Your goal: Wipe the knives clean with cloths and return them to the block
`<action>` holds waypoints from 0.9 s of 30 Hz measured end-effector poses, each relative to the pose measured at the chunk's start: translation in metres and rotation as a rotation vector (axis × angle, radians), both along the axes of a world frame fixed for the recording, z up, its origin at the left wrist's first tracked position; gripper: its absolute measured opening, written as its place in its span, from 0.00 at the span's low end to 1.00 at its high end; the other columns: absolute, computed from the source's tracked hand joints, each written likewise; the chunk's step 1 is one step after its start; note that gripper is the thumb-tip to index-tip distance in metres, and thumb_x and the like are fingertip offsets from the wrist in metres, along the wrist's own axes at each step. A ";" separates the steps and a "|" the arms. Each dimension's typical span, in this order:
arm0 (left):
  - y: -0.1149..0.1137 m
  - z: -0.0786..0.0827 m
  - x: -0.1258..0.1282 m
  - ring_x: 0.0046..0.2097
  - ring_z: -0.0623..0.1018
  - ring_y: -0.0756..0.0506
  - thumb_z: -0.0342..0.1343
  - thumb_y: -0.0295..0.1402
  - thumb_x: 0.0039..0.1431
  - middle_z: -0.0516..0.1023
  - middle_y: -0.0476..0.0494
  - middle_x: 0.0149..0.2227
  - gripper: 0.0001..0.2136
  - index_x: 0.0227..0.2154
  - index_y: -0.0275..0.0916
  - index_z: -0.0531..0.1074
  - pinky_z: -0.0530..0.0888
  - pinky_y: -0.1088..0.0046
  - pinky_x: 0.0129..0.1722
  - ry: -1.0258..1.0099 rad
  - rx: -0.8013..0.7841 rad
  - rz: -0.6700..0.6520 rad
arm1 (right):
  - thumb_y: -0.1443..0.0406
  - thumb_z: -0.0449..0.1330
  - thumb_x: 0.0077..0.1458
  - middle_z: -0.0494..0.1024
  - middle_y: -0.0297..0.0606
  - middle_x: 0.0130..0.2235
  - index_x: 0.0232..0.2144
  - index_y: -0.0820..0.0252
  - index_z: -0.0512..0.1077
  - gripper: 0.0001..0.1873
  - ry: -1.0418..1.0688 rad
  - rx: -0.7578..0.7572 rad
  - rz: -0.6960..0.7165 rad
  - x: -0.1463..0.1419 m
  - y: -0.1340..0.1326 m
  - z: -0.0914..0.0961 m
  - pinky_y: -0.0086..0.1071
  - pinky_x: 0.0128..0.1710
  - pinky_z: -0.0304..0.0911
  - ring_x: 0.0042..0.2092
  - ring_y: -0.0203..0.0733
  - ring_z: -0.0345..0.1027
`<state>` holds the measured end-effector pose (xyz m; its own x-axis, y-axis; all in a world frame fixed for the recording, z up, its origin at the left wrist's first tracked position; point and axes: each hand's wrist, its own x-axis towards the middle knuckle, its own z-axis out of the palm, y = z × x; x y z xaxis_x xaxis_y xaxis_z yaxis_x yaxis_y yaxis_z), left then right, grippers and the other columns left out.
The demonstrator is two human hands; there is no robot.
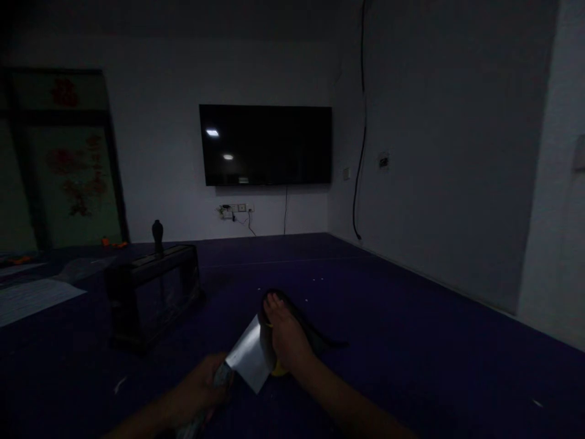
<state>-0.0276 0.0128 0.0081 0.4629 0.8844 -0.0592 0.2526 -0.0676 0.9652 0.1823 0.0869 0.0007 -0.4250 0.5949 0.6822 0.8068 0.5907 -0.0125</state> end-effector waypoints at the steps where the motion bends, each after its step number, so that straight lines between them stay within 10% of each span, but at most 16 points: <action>1: 0.000 0.001 0.000 0.14 0.59 0.58 0.52 0.24 0.36 0.62 0.59 0.19 0.12 0.28 0.38 0.61 0.57 0.84 0.13 0.011 -0.004 -0.005 | 0.81 0.44 0.42 0.57 0.44 0.60 0.56 0.69 0.59 0.35 0.000 -0.011 0.032 0.000 0.000 0.002 0.44 0.60 0.48 0.61 0.44 0.46; 13: -0.004 0.003 0.000 0.14 0.59 0.58 0.54 0.27 0.34 0.62 0.59 0.18 0.11 0.27 0.38 0.62 0.55 0.84 0.12 -0.044 -0.029 -0.007 | 0.80 0.42 0.44 0.61 0.45 0.58 0.56 0.65 0.60 0.34 0.162 0.013 0.052 0.014 0.013 -0.001 0.47 0.59 0.50 0.60 0.43 0.50; 20: -0.005 0.003 0.001 0.12 0.57 0.56 0.54 0.33 0.34 0.60 0.59 0.13 0.10 0.23 0.39 0.61 0.56 0.82 0.11 -0.178 0.048 0.273 | 0.78 0.45 0.49 0.58 0.47 0.59 0.55 0.68 0.60 0.29 -0.130 0.023 0.210 0.003 -0.017 0.001 0.42 0.58 0.52 0.61 0.44 0.47; 27: -0.012 0.082 -0.023 0.14 0.64 0.52 0.51 0.40 0.40 0.64 0.56 0.14 0.11 0.27 0.39 0.64 0.63 0.77 0.15 0.055 0.386 0.555 | 0.74 0.45 0.55 0.69 0.43 0.52 0.50 0.62 0.66 0.22 -0.168 0.020 0.428 0.011 -0.036 0.003 0.37 0.54 0.58 0.54 0.40 0.60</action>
<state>-0.0509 0.0006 0.0903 -0.0609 0.9525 0.2984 0.3979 -0.2510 0.8824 0.1929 0.0510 0.0037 -0.7354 0.3291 0.5924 0.4801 0.8700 0.1126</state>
